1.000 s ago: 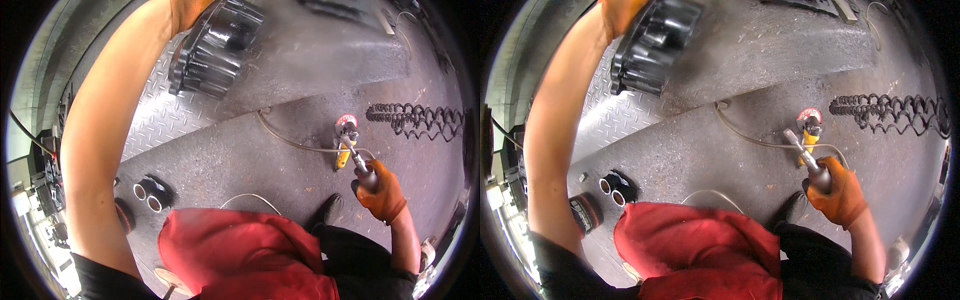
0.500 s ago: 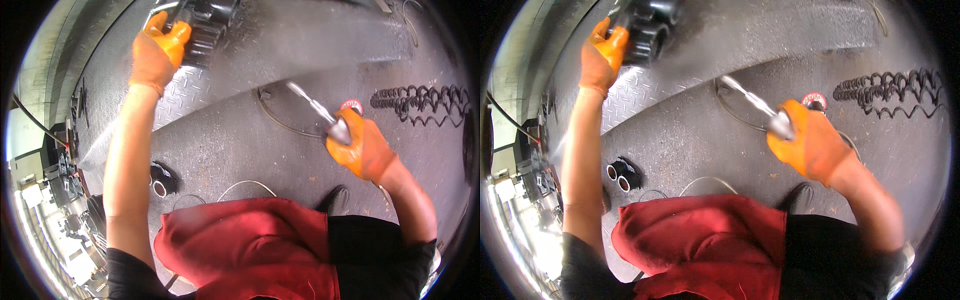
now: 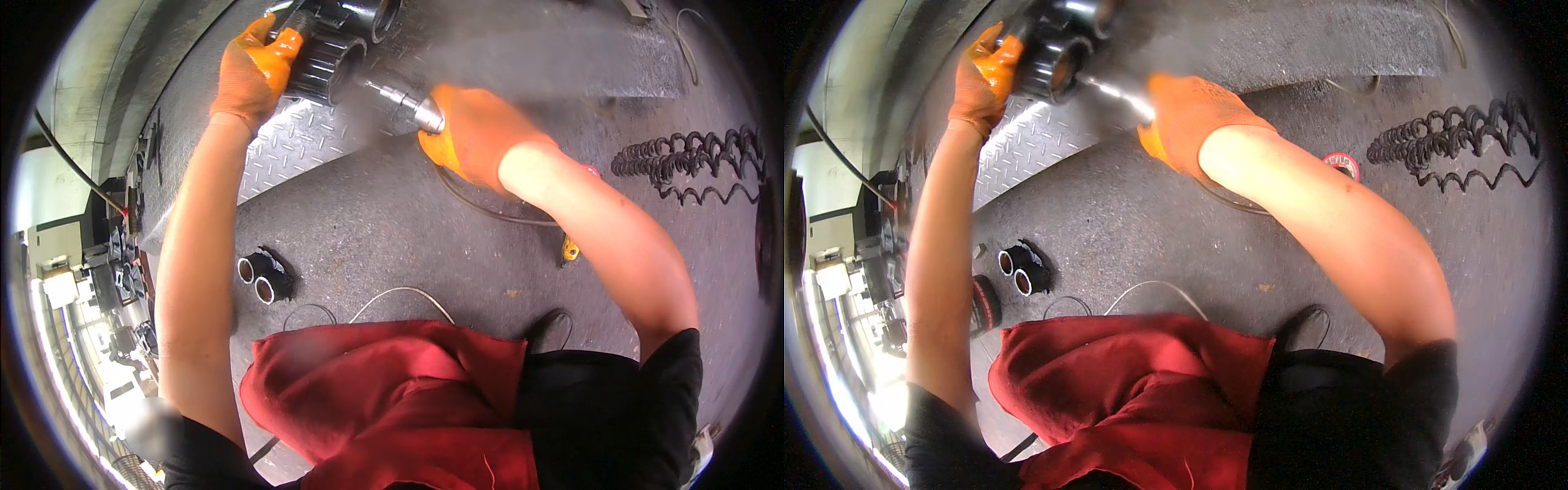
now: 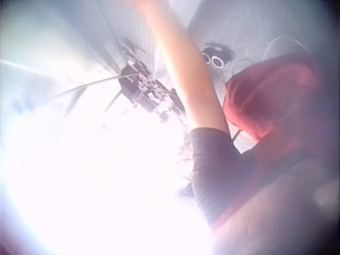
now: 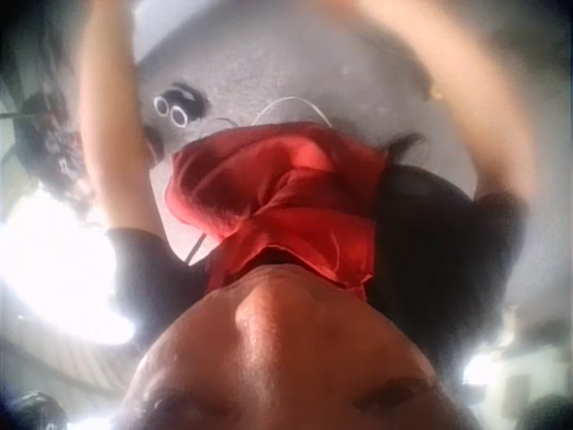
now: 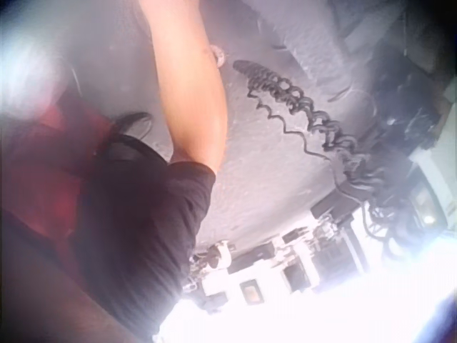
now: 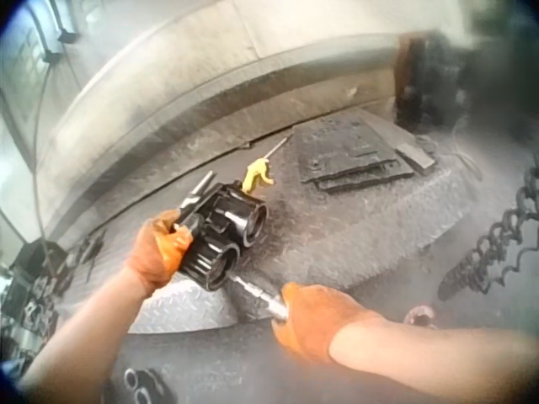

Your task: The person uses a handheld grinder to smooth the edges of circular metal pipes attached to a base, then uses a pneumatic die grinder to refine the internal and external surfaces of the metal component.

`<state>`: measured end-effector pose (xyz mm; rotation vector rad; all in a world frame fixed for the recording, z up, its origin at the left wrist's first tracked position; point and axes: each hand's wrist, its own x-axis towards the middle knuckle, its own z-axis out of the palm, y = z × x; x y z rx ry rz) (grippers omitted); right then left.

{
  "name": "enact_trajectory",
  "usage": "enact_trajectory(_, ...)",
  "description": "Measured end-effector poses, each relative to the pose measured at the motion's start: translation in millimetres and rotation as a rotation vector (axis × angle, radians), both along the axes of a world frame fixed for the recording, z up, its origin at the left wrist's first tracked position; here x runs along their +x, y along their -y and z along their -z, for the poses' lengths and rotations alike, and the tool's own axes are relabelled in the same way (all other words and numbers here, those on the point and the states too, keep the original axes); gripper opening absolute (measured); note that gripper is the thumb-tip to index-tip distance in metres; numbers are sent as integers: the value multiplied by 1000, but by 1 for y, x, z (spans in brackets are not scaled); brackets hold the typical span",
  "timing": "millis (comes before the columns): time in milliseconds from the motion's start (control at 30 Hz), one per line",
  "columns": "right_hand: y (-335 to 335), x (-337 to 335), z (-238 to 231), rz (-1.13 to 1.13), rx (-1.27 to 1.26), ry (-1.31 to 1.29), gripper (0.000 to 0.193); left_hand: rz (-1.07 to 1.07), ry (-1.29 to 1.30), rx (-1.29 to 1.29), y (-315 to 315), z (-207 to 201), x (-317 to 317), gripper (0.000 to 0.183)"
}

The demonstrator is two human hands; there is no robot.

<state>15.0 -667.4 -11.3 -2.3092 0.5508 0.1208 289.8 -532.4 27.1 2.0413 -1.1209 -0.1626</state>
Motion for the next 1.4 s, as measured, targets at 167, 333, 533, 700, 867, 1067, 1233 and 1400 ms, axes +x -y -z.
enact_trajectory(167, -1, 14, -19, 0, -18, -102, 32, -61, 37, -6, -2, 2, 1, 53)
enact_trajectory(333, 1, 23, -15, -9, -45, -115, 31, -54, -112, -50, -4, 4, 5, 61)
enact_trajectory(533, -6, 21, -19, -21, -88, -91, 37, -131, 3, 66, 5, -10, -22, 61)
enact_trajectory(700, -8, 28, -22, -65, -101, -125, 41, -163, -74, 15, 3, -11, -17, 61)
enact_trajectory(867, -1, 23, -22, -11, -137, -138, 41, -136, 6, 180, 13, -12, -21, 63)
enact_trajectory(1067, -4, 28, -27, 7, -128, -147, 42, -167, 9, 156, 11, -2, -9, 64)
enact_trajectory(1233, -6, 32, -30, 0, -126, -133, 44, -120, -107, 58, 9, 18, 20, 65)
enact_trajectory(1400, -6, 34, -24, -1, -150, -153, 44, -116, -101, 51, 13, 22, 17, 64)
